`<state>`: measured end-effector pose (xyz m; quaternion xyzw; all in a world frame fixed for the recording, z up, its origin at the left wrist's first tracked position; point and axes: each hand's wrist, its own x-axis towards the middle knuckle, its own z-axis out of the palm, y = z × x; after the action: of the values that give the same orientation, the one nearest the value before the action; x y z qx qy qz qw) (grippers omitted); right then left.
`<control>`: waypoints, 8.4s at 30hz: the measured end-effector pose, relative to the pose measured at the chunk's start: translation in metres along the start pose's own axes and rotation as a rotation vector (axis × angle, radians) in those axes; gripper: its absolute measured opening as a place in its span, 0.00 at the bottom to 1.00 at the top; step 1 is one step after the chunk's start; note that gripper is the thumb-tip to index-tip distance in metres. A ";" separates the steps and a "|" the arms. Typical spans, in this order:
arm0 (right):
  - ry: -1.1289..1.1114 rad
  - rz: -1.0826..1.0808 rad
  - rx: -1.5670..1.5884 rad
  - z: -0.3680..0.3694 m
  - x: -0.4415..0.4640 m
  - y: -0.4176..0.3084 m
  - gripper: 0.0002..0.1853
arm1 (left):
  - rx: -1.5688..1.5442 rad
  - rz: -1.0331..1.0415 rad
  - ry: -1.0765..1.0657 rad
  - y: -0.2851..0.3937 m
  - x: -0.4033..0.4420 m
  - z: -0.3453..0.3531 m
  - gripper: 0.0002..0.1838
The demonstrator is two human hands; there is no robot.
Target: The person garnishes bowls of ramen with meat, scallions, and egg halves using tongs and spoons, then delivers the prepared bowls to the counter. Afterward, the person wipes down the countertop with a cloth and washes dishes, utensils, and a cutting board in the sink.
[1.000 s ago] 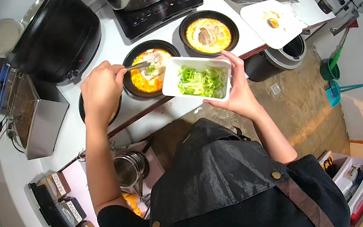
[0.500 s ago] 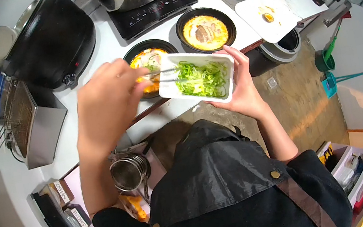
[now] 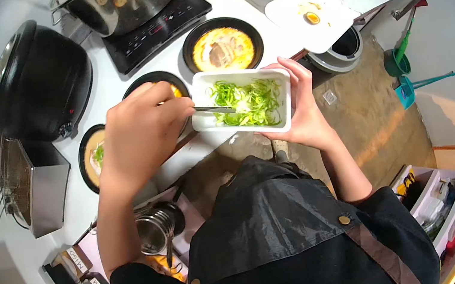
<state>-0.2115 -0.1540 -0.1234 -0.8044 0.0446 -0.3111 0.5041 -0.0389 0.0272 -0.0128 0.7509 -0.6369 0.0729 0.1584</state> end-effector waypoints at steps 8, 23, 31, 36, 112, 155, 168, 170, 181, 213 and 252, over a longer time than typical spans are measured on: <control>-0.068 -0.051 0.011 -0.087 0.038 0.052 0.56 | -0.095 -0.267 0.146 0.036 0.073 0.024 0.04; -0.161 -0.090 0.006 -0.155 0.084 0.111 0.59 | 0.228 -0.771 0.136 0.032 0.097 0.056 0.07; -0.165 -0.041 0.046 -0.155 0.091 0.110 0.58 | 0.289 -0.827 0.026 0.030 0.103 0.092 0.08; -0.159 -0.053 0.045 -0.152 0.094 0.110 0.59 | 0.271 -0.783 0.037 0.029 0.107 0.072 0.08; -0.072 -0.100 -0.018 -0.135 0.087 0.100 0.57 | 0.123 -0.726 0.428 0.105 0.131 0.079 0.04; -0.110 -0.179 -0.049 -0.137 0.083 0.103 0.59 | -0.045 -0.621 0.491 0.111 0.138 0.067 0.03; -0.012 0.024 0.016 -0.167 0.069 0.116 0.59 | 0.203 -0.936 0.427 0.058 0.096 0.072 0.09; -0.002 0.040 0.013 -0.170 0.067 0.118 0.59 | 0.223 -0.965 0.364 0.053 0.093 0.090 0.09; 0.111 -0.005 -0.074 -0.198 0.062 0.122 0.60 | 0.322 -1.050 0.239 0.056 0.098 0.095 0.09; 0.686 0.226 -0.374 -0.321 0.004 0.158 0.52 | -1.474 -0.987 0.103 0.096 0.205 0.270 0.16; 0.139 -0.058 -0.071 0.012 -0.005 -0.030 0.61 | 0.060 -1.155 0.514 0.004 -0.242 0.024 0.11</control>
<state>-0.2159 -0.1276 -0.1039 -0.7992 0.0672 -0.3789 0.4617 -0.0880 0.2447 -0.1103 0.9362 -0.0683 0.1718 0.2990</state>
